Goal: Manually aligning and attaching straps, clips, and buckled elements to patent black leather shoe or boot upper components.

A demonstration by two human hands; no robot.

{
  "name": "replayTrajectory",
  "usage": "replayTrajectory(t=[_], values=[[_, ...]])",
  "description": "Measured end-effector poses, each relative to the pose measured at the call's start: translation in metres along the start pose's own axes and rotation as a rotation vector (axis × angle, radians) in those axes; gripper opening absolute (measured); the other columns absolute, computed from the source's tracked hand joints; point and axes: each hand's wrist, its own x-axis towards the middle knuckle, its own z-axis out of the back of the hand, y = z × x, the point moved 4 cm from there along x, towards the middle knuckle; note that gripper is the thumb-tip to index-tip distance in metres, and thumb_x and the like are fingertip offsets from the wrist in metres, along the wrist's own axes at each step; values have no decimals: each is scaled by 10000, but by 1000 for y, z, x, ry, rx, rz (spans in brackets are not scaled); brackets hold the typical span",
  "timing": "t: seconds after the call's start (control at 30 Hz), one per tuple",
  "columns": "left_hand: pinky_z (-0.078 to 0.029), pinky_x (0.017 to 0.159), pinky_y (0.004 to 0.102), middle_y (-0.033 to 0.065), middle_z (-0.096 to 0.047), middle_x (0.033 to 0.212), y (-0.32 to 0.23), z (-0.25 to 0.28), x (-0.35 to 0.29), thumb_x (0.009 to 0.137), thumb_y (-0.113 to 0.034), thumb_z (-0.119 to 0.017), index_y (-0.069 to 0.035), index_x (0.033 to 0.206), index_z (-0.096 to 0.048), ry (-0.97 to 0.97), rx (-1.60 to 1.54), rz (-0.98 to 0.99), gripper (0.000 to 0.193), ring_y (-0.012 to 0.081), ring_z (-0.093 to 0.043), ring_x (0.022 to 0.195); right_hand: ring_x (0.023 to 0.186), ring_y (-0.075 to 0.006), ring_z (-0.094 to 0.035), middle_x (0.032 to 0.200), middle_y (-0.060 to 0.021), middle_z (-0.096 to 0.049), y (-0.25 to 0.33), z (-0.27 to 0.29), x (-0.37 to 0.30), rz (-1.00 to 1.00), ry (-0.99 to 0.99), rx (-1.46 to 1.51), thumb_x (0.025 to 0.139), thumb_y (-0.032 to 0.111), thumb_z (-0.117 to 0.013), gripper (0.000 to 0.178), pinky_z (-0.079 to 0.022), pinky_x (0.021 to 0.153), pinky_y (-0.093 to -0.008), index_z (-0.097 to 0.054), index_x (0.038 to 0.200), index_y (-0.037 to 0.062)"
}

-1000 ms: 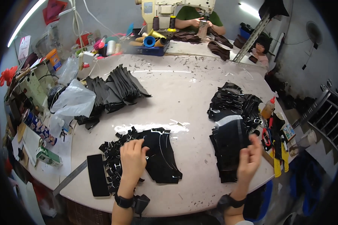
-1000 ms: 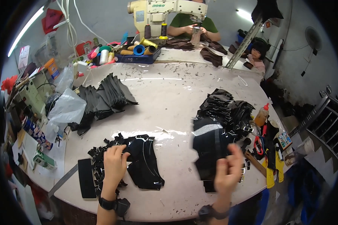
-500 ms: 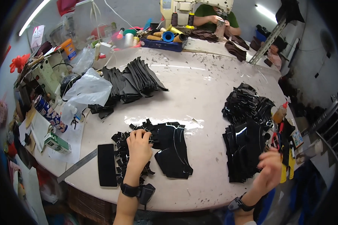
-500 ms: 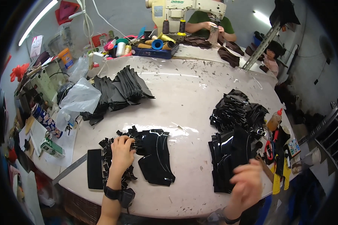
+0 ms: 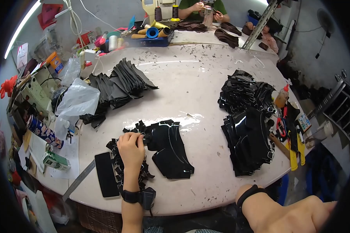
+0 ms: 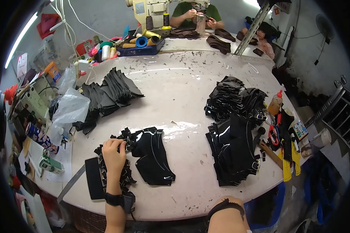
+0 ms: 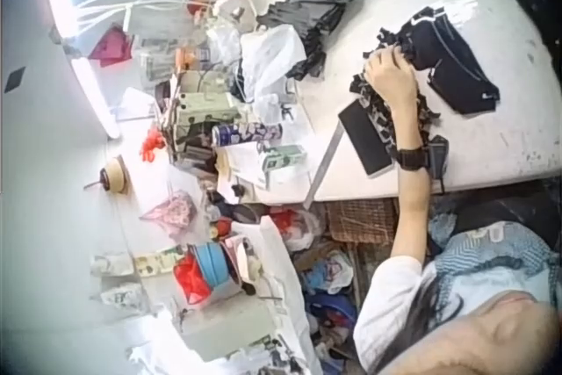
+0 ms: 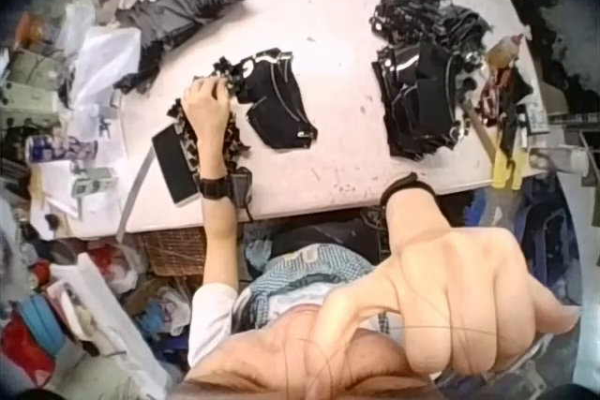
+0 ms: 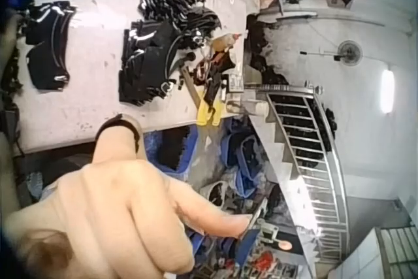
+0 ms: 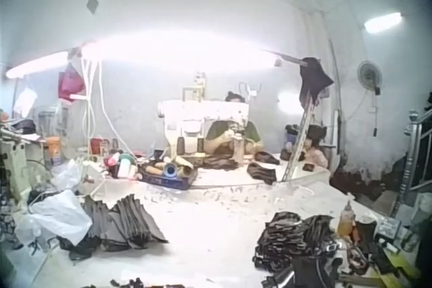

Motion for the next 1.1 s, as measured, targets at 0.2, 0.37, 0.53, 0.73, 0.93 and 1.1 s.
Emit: replayTrajectory(t=[0.2,0.37,0.53,0.73,0.93,1.1], values=[[-434,572,304,75,-579,685,-4,0,1,743,-73,-625,-8,780,-625,77,-392,113,74,191,-555,609,464,-111,-461,525,-20,-490,12,-19,-31,10,25,6,942,333,-346,513,-414,826,-526,-556,545,85],[-512,627,248,57,-605,735,-13,-10,-8,828,-78,-573,48,851,-605,437,-1080,496,132,105,-586,656,462,-109,-457,524,-18,-486,5,-18,-27,35,47,-7,943,329,-344,513,-411,827,-525,-552,542,86],[-531,663,265,74,-598,810,-22,3,-7,861,-83,-521,50,902,-598,568,-1232,510,159,147,-612,743,461,-107,-454,522,-15,-483,-6,-3,-4,68,54,-22,944,324,-342,512,-408,829,-524,-549,539,87],[-531,663,261,28,-532,784,-29,2,-9,854,-67,-525,62,947,-601,608,-1236,478,177,107,-571,702,459,-104,-451,520,-12,-478,23,-25,-36,91,77,-11,945,318,-339,512,-405,831,-522,-544,536,88],[-541,667,268,17,-514,764,-29,0,-9,847,-60,-534,69,950,-594,631,-1217,459,176,86,-546,683,458,-102,-447,518,-8,-474,6,-16,-20,134,91,-37,946,312,-337,512,-402,833,-521,-540,533,90],[-539,668,266,34,-562,771,-23,1,-11,838,-48,-542,60,951,-590,607,-1171,478,163,88,-557,689,456,-100,-444,516,-6,-470,-5,-1,3,168,102,-53,947,308,-335,512,-399,834,-519,-537,530,91]])
